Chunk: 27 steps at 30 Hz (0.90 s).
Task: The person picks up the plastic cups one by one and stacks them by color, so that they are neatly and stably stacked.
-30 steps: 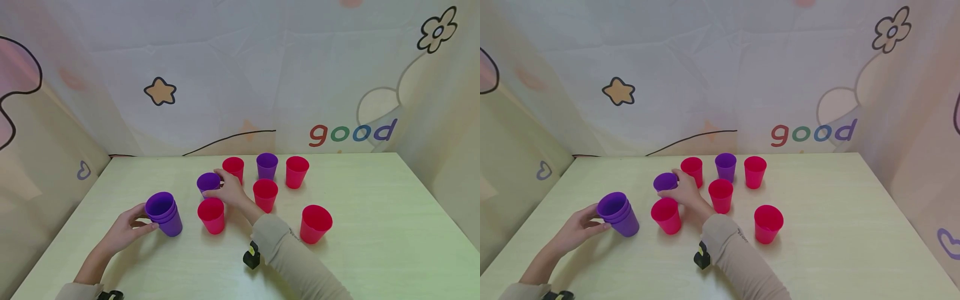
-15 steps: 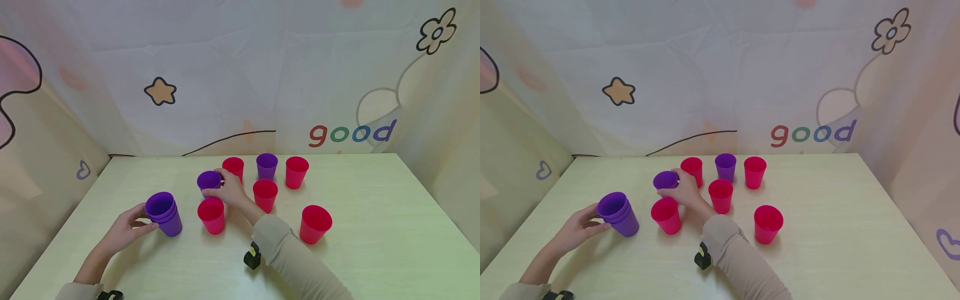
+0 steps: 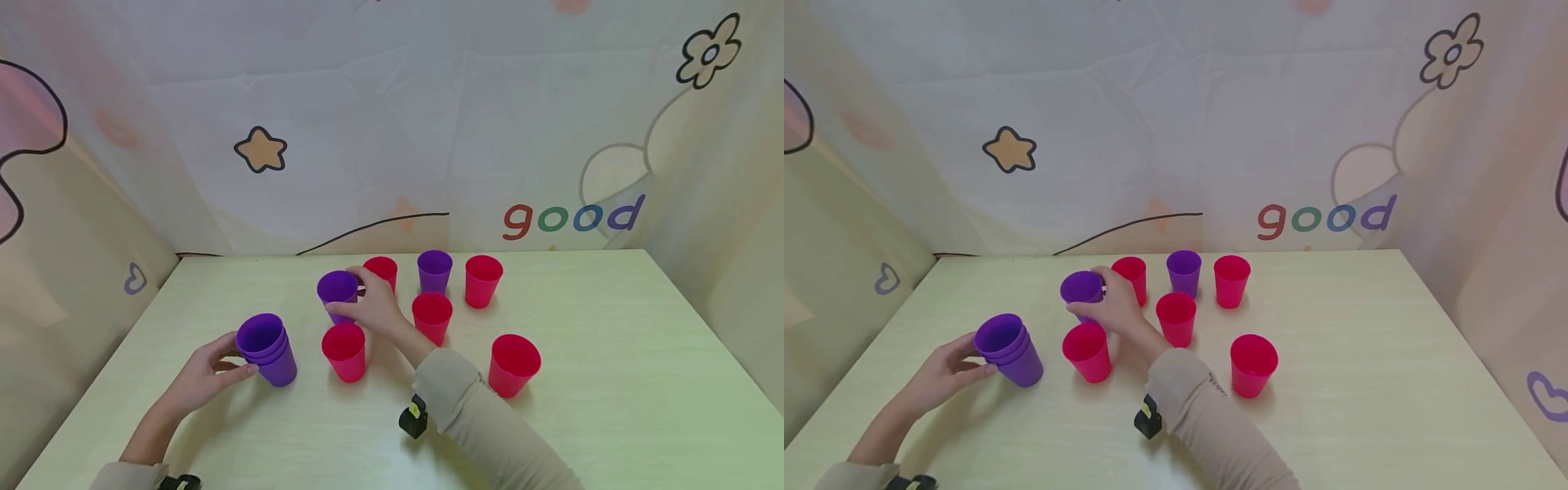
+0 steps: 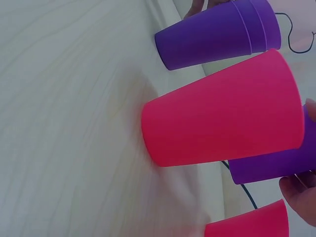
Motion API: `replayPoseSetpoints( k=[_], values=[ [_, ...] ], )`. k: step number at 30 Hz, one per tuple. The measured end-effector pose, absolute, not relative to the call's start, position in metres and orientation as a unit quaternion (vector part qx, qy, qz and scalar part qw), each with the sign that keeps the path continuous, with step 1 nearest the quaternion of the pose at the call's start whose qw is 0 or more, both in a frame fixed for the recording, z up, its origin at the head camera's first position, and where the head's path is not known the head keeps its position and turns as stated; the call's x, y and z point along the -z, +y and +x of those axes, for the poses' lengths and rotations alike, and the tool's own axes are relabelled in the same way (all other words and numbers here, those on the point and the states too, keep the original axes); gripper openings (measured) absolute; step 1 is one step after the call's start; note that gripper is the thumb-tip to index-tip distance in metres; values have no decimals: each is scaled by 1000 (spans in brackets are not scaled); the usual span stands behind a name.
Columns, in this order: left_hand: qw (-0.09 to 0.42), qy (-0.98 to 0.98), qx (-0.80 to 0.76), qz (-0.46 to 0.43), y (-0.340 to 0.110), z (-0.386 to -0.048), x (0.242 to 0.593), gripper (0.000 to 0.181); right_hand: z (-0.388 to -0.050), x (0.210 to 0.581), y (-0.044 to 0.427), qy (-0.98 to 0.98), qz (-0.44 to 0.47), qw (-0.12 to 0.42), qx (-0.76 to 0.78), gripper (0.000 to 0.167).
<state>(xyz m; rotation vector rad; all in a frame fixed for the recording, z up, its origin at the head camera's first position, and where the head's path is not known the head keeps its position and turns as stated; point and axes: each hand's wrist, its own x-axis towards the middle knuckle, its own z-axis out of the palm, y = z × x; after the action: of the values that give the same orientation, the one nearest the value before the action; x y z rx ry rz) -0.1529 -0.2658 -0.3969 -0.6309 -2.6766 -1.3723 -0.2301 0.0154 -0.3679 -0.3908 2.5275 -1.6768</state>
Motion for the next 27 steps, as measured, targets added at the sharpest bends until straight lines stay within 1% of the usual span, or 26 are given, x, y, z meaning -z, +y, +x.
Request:
replayPoseSetpoints(
  k=[15,27],
  values=[
    [43,-870,448,-202,-266,-154,396,43,-223,344,14,816,-161,14,555,66],
    [32,-870,449,-199,-265,-153,397,44,-212,333,13,815,-155,14,558,68]
  ],
)
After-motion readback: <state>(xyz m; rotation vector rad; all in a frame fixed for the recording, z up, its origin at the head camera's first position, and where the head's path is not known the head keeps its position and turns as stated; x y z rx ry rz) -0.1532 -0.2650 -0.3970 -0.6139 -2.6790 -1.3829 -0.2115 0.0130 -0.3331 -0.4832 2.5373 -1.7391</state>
